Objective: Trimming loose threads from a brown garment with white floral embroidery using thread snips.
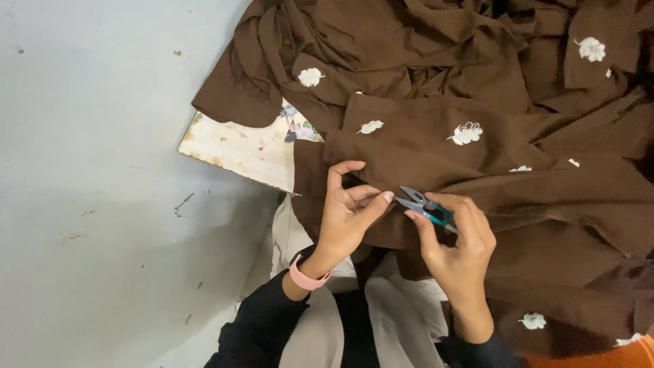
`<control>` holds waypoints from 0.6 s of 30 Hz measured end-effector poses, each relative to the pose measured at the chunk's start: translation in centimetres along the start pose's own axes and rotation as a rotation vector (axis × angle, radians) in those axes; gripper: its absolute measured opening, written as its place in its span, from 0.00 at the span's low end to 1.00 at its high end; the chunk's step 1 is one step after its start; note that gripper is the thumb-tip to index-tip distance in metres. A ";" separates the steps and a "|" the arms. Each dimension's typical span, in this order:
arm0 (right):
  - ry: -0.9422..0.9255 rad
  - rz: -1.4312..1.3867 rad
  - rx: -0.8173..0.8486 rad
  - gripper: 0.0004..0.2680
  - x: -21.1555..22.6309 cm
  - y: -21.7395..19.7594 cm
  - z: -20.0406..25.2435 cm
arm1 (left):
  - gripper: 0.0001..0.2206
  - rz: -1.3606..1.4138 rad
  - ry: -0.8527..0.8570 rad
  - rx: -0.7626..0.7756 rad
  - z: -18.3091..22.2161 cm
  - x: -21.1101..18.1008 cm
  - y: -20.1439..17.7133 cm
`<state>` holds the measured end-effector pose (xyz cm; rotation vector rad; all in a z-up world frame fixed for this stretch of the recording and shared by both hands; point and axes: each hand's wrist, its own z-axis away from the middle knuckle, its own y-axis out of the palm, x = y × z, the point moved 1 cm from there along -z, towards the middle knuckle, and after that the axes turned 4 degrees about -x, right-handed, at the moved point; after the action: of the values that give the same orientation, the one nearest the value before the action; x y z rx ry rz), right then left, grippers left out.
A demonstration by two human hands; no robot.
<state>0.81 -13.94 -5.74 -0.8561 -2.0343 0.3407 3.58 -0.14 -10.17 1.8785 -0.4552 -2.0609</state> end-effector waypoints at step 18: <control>-0.118 0.093 -0.062 0.06 0.2 1.3 0.5 | 0.21 0.158 0.036 -0.069 0.3 -0.3 -0.6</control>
<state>0.94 -12.81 -6.56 -0.9920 -2.1277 0.3896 3.34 0.57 -10.17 1.7775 -0.5001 -1.9136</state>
